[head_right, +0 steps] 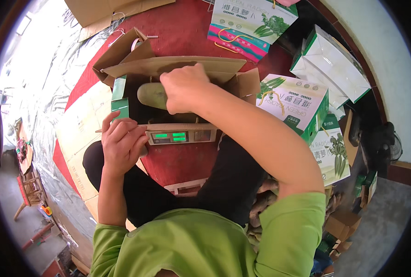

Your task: Sorting long green vegetables from a pile on the floor into cardboard boxes and weighing them on a digital scale.

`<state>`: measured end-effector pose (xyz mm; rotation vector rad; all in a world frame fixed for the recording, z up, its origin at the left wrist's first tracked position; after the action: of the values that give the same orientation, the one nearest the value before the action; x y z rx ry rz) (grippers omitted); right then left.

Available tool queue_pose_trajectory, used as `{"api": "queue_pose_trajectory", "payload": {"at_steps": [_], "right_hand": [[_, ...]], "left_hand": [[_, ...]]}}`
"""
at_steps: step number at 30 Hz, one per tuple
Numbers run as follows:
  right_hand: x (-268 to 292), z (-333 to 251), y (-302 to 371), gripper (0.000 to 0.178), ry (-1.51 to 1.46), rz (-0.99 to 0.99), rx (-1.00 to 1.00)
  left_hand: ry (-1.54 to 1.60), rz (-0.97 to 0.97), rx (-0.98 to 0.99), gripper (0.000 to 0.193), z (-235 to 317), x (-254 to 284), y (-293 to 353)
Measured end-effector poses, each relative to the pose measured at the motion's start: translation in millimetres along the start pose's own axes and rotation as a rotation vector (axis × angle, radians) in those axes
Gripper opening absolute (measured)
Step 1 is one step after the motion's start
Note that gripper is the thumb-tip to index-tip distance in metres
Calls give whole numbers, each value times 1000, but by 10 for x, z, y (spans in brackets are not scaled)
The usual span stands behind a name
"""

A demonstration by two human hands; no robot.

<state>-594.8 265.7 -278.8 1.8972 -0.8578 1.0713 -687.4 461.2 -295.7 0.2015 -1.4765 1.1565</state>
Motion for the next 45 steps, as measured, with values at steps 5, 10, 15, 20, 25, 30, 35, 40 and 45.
{"api": "queue_pose_trajectory", "payload": {"at_steps": [5,10,15,20,25,30,35,40,45], "right_hand": [[-318,-157,-396,52,9,-209,4],[-271,-188,-452,57,12,-88,8],[283,-46,417,40,-449,212,52],[420,284,1756,36,-772,569,-132],[-471,847,3034,37,-751,595,-594],[-1899,1321,4220,37,-747,558,-1011],[-3174,1645,4957,30,-659,454,-1329],[-3633,1343,5541,38,-995,516,-1674],[-3991,1053,5599,28,-1154,506,-1856]], "left_hand": [[1,-3,19,18,-17,-4,-23],[8,8,19,18,-64,-30,-40],[1,-5,34,17,-64,-50,-34],[-26,38,49,17,-45,-27,20],[-60,72,43,16,9,-49,32],[-28,87,20,17,44,-135,-49],[26,24,41,13,-66,-73,60],[-105,30,-71,14,-207,-193,95],[-93,53,-64,15,-203,-254,67]]}}
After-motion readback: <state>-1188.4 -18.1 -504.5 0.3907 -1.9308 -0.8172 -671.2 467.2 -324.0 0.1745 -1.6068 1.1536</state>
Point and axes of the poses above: each hand's wrist, its own y-axis away from the middle knuckle, its own x-axis out of the back of the hand, z = x × y, the point moved 1 cm from there along -y, towards the middle knuckle, and after that the axes turned 8 degrees about -y, right-handed, at the moved point
